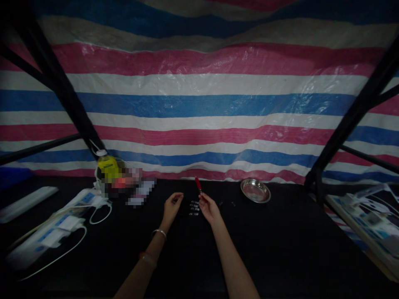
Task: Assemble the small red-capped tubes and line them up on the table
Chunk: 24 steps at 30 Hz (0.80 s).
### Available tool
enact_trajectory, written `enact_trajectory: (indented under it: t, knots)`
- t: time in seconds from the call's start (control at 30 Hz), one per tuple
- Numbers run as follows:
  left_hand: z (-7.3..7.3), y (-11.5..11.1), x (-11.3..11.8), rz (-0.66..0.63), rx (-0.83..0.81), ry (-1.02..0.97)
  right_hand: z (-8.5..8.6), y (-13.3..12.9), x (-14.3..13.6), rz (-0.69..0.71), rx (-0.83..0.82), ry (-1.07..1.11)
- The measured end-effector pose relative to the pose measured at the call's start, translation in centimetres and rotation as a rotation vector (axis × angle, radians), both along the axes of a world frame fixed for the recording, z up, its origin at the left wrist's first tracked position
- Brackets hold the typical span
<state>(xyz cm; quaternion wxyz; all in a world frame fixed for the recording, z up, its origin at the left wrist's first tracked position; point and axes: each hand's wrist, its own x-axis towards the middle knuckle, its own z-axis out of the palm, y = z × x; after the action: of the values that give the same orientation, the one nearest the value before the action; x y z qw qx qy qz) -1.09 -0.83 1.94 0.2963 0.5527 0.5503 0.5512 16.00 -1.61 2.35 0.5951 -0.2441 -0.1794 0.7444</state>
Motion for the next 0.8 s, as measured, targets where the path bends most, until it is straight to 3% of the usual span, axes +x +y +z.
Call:
enact_trajectory:
  t: [0.17,0.33,0.6,0.8]
  knots:
    - [0.4,-0.2,0.1,0.087,0.015,-0.094,-0.5,0.1,-0.6,-0.127,0.020,-0.155]
    - [1.0,-0.8,0.1,0.108,0.031,-0.044,-0.5,-0.2,-1.1,-0.198,0.069,-0.306]
    - [0.8,-1.7,0.5,0.108,0.309,0.432,-0.8,-0.5,-1.6,-0.129,0.089,-0.330]
    - [0.5,-2.0,1.1,0.145,0.437,0.538,-1.1,-0.3,-1.3,-0.035,0.054,-0.234]
